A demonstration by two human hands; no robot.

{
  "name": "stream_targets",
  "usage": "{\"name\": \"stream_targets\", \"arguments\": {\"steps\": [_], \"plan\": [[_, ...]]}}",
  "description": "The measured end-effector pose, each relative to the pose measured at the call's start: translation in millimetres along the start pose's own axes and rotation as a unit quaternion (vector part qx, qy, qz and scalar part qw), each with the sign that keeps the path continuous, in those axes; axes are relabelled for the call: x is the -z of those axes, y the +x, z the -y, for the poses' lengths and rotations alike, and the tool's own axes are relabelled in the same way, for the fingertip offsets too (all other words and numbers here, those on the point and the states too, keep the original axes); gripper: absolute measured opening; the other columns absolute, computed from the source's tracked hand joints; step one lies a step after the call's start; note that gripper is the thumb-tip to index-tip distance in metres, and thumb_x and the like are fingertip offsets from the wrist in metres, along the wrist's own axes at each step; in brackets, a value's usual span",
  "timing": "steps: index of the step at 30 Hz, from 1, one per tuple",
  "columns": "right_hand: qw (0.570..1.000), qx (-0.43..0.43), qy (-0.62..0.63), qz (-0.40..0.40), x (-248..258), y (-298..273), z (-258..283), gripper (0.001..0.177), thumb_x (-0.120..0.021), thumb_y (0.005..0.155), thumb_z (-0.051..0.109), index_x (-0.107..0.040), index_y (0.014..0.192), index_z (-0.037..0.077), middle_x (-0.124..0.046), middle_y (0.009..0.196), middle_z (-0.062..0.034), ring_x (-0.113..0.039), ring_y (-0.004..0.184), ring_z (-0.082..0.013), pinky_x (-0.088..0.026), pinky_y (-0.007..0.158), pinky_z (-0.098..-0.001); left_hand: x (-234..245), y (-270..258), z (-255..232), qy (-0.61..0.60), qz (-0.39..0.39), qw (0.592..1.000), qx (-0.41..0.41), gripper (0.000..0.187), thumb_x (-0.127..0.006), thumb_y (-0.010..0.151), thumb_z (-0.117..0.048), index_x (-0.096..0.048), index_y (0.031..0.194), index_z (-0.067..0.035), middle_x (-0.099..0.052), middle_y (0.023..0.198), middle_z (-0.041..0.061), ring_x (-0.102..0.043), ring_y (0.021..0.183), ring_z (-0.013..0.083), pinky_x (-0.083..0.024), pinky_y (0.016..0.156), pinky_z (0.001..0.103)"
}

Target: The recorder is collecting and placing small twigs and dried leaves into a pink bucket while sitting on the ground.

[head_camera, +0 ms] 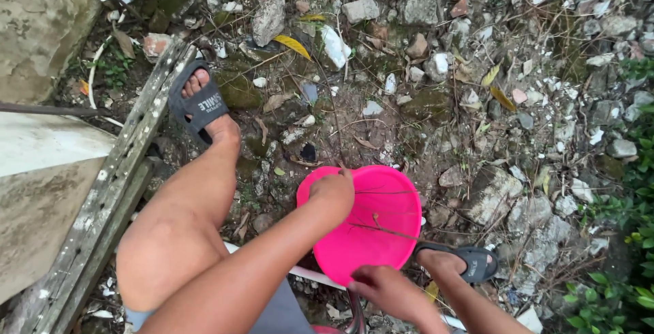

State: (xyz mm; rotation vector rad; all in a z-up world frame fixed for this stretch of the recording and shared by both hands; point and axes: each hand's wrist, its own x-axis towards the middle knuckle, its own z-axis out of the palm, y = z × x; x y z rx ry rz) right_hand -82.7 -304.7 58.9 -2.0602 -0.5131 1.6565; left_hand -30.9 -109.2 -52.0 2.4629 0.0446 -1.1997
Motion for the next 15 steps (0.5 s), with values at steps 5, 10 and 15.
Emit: {"name": "stream_targets", "arguments": {"steps": [5,10,15], "plan": [[0.993,-0.102,-0.053,-0.014,131,18,28,0.03,-0.061,0.092,0.035,-0.074,0.108,0.013,-0.075,0.084,-0.0071,-0.072,0.078,-0.0192,-0.057,0.073,-0.0364,1,-3,0,-0.025,-0.011,0.999,0.02,0.068,-0.06,0.093,-0.014,-0.034,0.153,0.005,-0.074,0.107,0.022,-0.074,0.095,0.0344,-0.062,0.067,0.05],[0.969,-0.041,-0.062,-0.237,206,177,-26,0.031,-0.064,0.098,0.025,-0.065,0.084,-0.003,-0.068,0.067,-0.0125,-0.067,0.058,-0.0248,-0.054,0.058,-0.0397,22,-15,2,-0.002,0.024,0.999,0.028,0.074,-0.062,0.091,-0.013,-0.03,0.155,0.006,-0.075,0.104,0.022,-0.075,0.092,0.0339,-0.062,0.064,0.048],[0.94,0.011,-0.308,-0.146,202,357,-99,0.024,-0.071,0.084,0.03,-0.08,0.094,0.011,-0.076,0.086,-0.0162,-0.075,0.084,-0.0353,-0.06,0.079,-0.0463,13,-11,7,-0.048,0.033,0.996,0.065,0.069,-0.057,0.096,-0.014,-0.029,0.155,0.005,-0.074,0.106,0.023,-0.075,0.094,0.0348,-0.061,0.068,0.051]]}}
